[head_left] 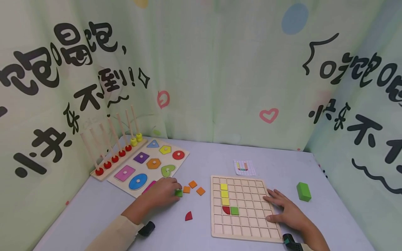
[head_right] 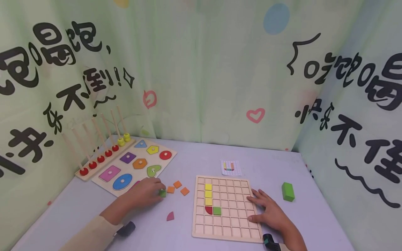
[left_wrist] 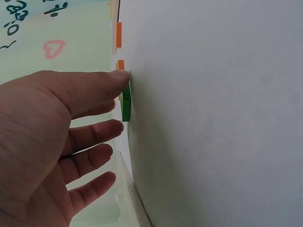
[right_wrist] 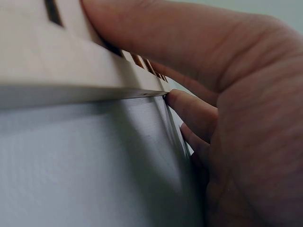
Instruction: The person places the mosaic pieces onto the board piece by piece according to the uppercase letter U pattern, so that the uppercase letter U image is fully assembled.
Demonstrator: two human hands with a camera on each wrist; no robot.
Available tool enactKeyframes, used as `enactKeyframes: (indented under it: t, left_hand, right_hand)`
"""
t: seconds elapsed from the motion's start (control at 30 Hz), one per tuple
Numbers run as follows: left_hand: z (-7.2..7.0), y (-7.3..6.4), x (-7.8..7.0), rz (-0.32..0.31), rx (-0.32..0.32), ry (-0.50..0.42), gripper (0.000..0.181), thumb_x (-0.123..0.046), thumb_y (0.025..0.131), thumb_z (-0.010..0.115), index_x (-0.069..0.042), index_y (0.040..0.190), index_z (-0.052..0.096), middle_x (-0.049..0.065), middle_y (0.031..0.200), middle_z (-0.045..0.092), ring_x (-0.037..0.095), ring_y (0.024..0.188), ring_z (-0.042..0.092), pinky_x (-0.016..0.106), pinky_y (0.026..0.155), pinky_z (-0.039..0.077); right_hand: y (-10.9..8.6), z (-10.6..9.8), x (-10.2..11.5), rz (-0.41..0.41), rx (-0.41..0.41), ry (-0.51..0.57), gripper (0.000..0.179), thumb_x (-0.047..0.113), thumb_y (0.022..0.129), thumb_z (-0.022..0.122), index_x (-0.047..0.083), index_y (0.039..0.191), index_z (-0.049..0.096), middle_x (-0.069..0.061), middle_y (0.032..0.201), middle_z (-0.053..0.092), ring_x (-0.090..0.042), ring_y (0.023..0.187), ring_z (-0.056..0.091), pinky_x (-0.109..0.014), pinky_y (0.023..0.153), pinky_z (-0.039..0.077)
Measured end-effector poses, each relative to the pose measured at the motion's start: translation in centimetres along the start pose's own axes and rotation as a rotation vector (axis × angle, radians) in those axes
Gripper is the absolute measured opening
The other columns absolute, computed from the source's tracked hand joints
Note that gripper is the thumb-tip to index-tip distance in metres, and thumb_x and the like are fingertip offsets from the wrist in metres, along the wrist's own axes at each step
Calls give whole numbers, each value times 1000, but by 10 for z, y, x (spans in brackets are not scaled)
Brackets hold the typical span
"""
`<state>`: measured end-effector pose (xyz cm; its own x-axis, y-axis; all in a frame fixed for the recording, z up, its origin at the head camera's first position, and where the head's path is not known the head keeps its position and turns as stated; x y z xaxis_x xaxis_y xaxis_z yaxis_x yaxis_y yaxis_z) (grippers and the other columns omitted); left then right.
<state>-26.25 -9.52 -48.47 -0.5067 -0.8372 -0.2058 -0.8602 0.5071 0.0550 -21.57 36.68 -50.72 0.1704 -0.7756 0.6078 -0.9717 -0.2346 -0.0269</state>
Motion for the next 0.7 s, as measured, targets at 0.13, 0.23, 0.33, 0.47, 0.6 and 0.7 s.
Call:
enactKeyframes:
  t: [0.13, 0.23, 0.33, 0.47, 0.6, 0.7]
  left_hand:
    - [0, 3, 1, 9, 13, -10, 36, -35, 79, 81, -18, 110, 73, -6, 98, 63, 13, 95, 58, 28, 77, 53]
    - [1, 4, 2, 18, 25, -28, 34, -33, 80, 81, -17, 109, 73, -7, 95, 62, 12, 92, 59, 26, 75, 53]
    - [2, 4, 2, 17, 40, -41, 32, -31, 80, 80, -17, 109, 74, -7, 94, 62, 11, 91, 59, 25, 74, 53]
    - [2, 6, 1, -3, 78, -52, 31, -29, 81, 80, -17, 108, 72, -8, 92, 61, 10, 89, 58, 25, 74, 52]
    - [2, 8, -1, -45, 136, -74, 32, -28, 81, 80, -17, 108, 68, -9, 88, 57, 9, 83, 55, 25, 72, 52]
    - [2, 10, -3, -61, 171, -58, 34, -29, 82, 79, -17, 111, 66, -9, 88, 56, 9, 83, 54, 25, 72, 52]
  right_hand:
    - [0, 0, -1, 9, 5, -4, 82, 46, 67, 84, 6, 134, 59, -17, 154, 32, -47, 141, 14, -72, 101, 15]
    - [0, 0, 0, 20, 10, -5, 83, 47, 67, 83, 6, 135, 58, -17, 154, 31, -47, 141, 13, -73, 101, 15]
    - [0, 1, 0, 21, 15, -4, 84, 47, 67, 83, 6, 135, 58, -17, 154, 31, -47, 141, 13, -73, 100, 15]
    - [0, 0, 0, 15, 12, -14, 84, 47, 67, 83, 6, 135, 58, -17, 154, 31, -47, 141, 14, -72, 101, 15]
    - [0, -1, 1, 9, 9, -7, 83, 46, 67, 84, 6, 135, 58, -18, 154, 31, -47, 141, 14, -72, 102, 15]
    - [-1, -1, 3, 5, 10, -4, 82, 44, 68, 84, 6, 135, 58, -18, 154, 31, -47, 141, 14, -72, 101, 15]
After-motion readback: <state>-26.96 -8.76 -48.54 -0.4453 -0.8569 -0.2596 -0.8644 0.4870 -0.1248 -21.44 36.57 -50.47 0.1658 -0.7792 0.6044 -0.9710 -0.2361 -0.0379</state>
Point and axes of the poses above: each hand's wrist, its own y-axis towards the middle knuckle, its own z-axis out of the palm, x = y × z, the point moved 2 cm from there along y, towards the middle knuckle
